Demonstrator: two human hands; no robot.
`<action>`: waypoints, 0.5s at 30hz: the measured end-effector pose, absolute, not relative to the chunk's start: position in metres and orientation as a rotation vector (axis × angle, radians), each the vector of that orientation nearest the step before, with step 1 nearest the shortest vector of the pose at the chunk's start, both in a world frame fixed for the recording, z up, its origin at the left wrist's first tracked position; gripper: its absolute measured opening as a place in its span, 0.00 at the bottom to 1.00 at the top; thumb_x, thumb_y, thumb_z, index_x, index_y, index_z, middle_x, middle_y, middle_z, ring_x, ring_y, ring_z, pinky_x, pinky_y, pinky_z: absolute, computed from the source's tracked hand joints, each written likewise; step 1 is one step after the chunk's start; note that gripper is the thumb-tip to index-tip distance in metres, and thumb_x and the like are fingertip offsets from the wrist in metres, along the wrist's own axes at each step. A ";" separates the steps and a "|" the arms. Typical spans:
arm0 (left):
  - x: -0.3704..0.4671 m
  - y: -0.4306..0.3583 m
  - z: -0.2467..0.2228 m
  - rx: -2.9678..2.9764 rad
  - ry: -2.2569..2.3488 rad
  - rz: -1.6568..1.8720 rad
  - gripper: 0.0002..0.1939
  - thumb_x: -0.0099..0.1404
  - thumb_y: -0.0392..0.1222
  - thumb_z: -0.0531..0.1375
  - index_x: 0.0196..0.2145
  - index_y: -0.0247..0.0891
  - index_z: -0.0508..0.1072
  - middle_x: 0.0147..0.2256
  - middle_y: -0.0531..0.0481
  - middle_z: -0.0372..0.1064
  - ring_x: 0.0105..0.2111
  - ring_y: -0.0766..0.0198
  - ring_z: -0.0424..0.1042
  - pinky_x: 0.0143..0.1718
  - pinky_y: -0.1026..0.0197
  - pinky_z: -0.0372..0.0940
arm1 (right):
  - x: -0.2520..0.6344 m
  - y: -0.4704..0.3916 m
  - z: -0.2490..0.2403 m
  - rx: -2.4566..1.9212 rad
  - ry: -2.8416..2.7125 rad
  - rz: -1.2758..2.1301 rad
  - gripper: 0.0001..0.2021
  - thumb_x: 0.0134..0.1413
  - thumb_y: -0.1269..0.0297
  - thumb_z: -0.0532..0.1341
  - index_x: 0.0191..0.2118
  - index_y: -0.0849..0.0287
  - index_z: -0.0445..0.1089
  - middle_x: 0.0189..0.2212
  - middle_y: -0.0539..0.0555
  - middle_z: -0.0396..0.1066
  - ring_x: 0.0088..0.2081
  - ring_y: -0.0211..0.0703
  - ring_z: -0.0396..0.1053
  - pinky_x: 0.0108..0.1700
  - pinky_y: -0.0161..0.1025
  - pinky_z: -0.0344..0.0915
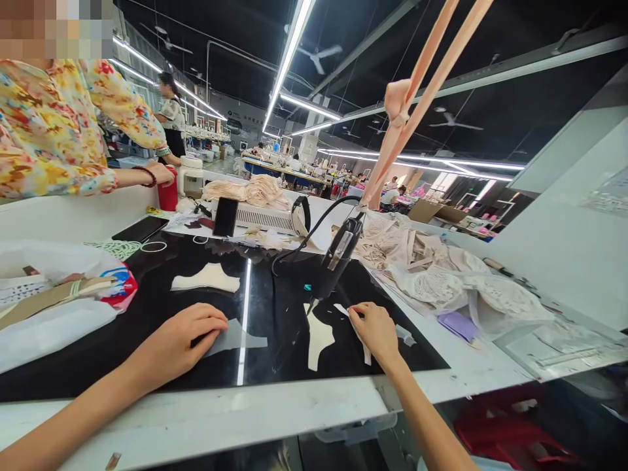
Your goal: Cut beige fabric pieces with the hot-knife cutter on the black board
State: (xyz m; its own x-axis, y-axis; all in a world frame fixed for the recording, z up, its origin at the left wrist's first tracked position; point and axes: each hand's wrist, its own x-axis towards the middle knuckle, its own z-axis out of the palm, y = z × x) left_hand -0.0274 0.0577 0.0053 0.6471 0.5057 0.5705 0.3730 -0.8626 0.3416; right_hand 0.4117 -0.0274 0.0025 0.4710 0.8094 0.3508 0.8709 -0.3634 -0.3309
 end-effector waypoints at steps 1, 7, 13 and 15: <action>-0.027 0.058 0.005 2.673 0.718 1.013 0.14 0.74 0.42 0.55 0.42 0.44 0.82 0.46 0.49 0.80 0.46 0.61 0.79 0.51 0.62 0.73 | 0.412 -0.028 0.003 -2.249 -1.384 -0.153 0.12 0.69 0.55 0.65 0.47 0.58 0.75 0.50 0.56 0.76 0.50 0.47 0.74 0.56 0.52 0.72; -0.027 0.059 0.002 2.680 0.715 1.008 0.14 0.74 0.41 0.55 0.43 0.44 0.82 0.47 0.49 0.80 0.47 0.60 0.78 0.52 0.62 0.72 | 0.422 -0.039 0.009 -2.036 -1.238 -0.005 0.14 0.69 0.53 0.64 0.45 0.60 0.75 0.43 0.54 0.77 0.44 0.45 0.76 0.51 0.49 0.74; -0.028 0.060 0.001 2.687 0.710 1.030 0.14 0.74 0.41 0.55 0.44 0.44 0.82 0.47 0.50 0.80 0.47 0.61 0.79 0.51 0.63 0.72 | 0.420 -0.052 0.018 -1.665 -0.956 0.048 0.29 0.60 0.33 0.60 0.42 0.58 0.75 0.35 0.56 0.80 0.35 0.46 0.78 0.43 0.43 0.74; -0.028 0.061 0.001 2.687 0.704 1.033 0.14 0.75 0.41 0.55 0.44 0.44 0.82 0.47 0.50 0.80 0.47 0.61 0.78 0.51 0.62 0.72 | 0.418 -0.056 0.023 -1.581 -0.857 0.033 0.31 0.56 0.30 0.61 0.43 0.57 0.74 0.34 0.55 0.80 0.30 0.45 0.76 0.37 0.41 0.74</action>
State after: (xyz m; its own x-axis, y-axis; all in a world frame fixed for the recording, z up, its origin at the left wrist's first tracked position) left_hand -0.0283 0.0612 0.0011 0.6467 0.4891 0.5853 0.3659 -0.8722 0.3245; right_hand 0.4177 -0.0561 0.0230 0.7212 0.5311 0.4447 0.4959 0.0524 -0.8668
